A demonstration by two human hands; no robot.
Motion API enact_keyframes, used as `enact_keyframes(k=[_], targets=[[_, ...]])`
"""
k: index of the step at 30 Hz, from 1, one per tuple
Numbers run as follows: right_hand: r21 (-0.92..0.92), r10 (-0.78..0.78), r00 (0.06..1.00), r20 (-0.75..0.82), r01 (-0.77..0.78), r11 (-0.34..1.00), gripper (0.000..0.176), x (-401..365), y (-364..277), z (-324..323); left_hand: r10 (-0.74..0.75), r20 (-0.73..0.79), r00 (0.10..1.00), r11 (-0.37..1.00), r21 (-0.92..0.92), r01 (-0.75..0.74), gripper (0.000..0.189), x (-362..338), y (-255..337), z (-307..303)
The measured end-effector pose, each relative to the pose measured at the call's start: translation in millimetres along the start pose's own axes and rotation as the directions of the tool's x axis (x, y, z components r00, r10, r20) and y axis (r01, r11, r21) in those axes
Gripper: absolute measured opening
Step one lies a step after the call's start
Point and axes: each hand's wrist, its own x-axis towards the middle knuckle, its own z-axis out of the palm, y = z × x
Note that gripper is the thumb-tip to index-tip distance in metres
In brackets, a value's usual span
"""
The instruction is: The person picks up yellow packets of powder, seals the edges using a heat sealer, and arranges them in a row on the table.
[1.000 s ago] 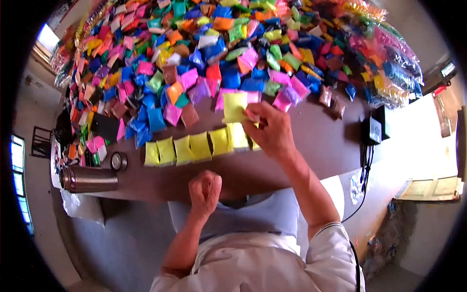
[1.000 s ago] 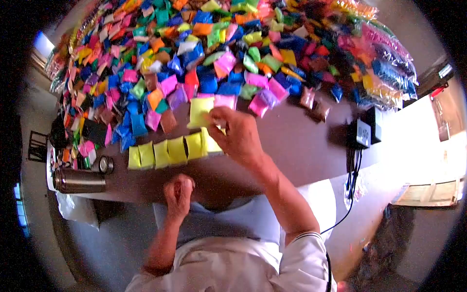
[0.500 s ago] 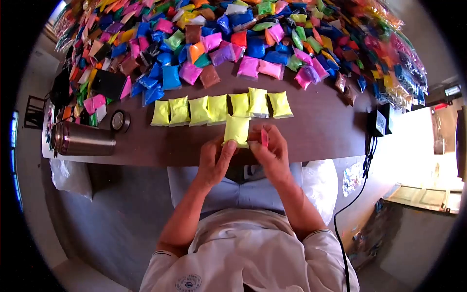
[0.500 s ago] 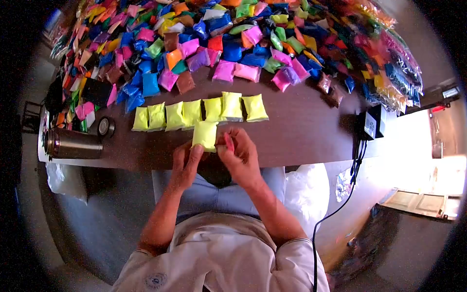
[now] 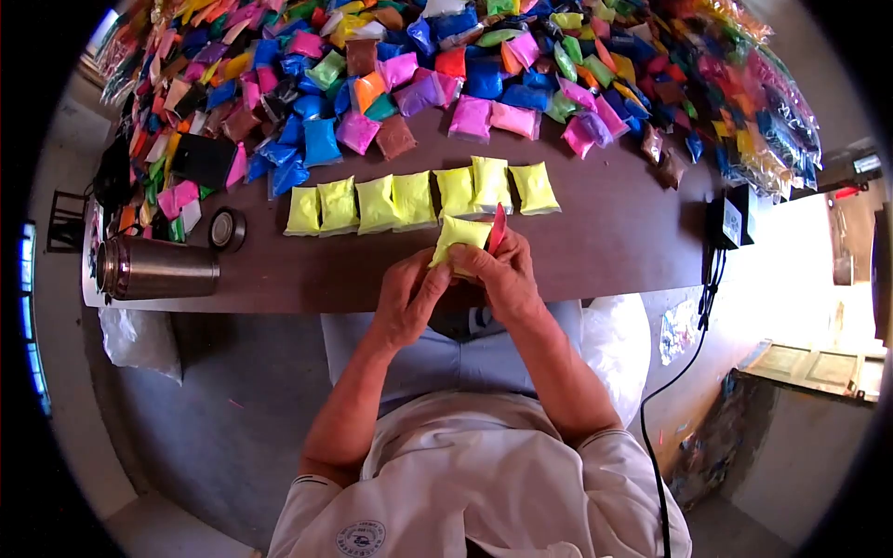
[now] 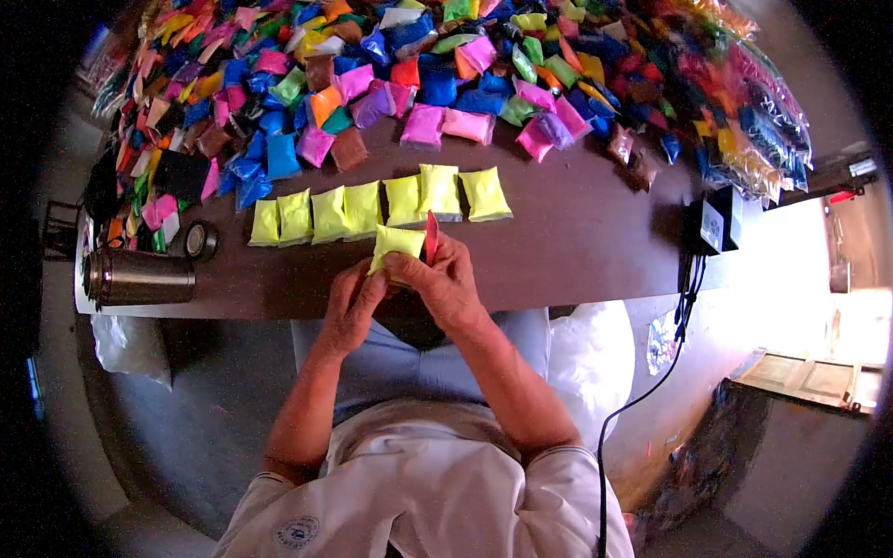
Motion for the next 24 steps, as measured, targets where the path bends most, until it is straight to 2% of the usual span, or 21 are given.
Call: enact_keyframes(k=[2,4,8,10,14,16,20,22,23,24], targets=[[-0.003,0.007,1.0,-0.018,-0.007,1.0,0.015,0.5,-2.3,-1.5,-0.015,0.014,1.0,1.0,0.013,0.015,0.04,0.1,4.0,-2.3],[-0.004,0.162,0.984,-0.071,-0.163,0.987,0.015,1.1,-5.9,-9.0,-0.054,0.036,0.998,0.998,-0.006,0.055,0.039,-0.2,5.1,-5.8],[-0.058,0.119,0.993,-0.016,-0.12,0.991,0.017,3.0,2.4,-11.7,-0.064,0.076,0.995,0.996,0.064,0.059,0.039,-0.7,7.2,-6.3],[0.052,0.008,0.995,-0.094,-0.003,0.999,0.017,3.6,10.1,-4.4,-0.038,0.024,0.999,0.999,0.021,0.037,0.038,-0.6,8.1,-1.3],[0.033,0.105,0.988,-0.111,-0.102,0.994,0.017,0.6,-5.2,-1.6,-0.061,0.05,0.997,0.998,-0.001,0.061,0.036,-0.4,6.4,-8.8],[0.06,0.146,0.987,-0.071,-0.141,0.988,0.016,-1.6,-18.0,9.3,0.013,0.072,0.997,0.996,0.092,-0.02,0.035,-0.1,6.9,-9.5],[0.027,0.111,0.994,0.001,-0.111,0.993,0.016,3.0,-2.1,0.3,0.012,0.008,1.0,0.993,0.116,-0.012,0.038,-1.5,1.3,-3.2],[-0.063,0.014,1.0,0.009,-0.014,0.998,0.017,2.5,3.9,-3.5,0.198,0.008,0.98,0.944,0.269,-0.192,0.038,-3.4,-4.8,-2.2],[-0.062,0.014,1.0,0.007,-0.013,0.998,0.017,1.9,4.1,-3.6,0.197,0.009,0.98,0.944,0.27,-0.192,0.038,-3.0,-4.8,-2.2],[-0.036,0.018,1.0,0.005,-0.018,0.999,0.018,1.3,3.3,-2.8,0.126,0.006,0.992,0.971,0.205,-0.124,0.036,-2.1,-3.3,-2.1]])
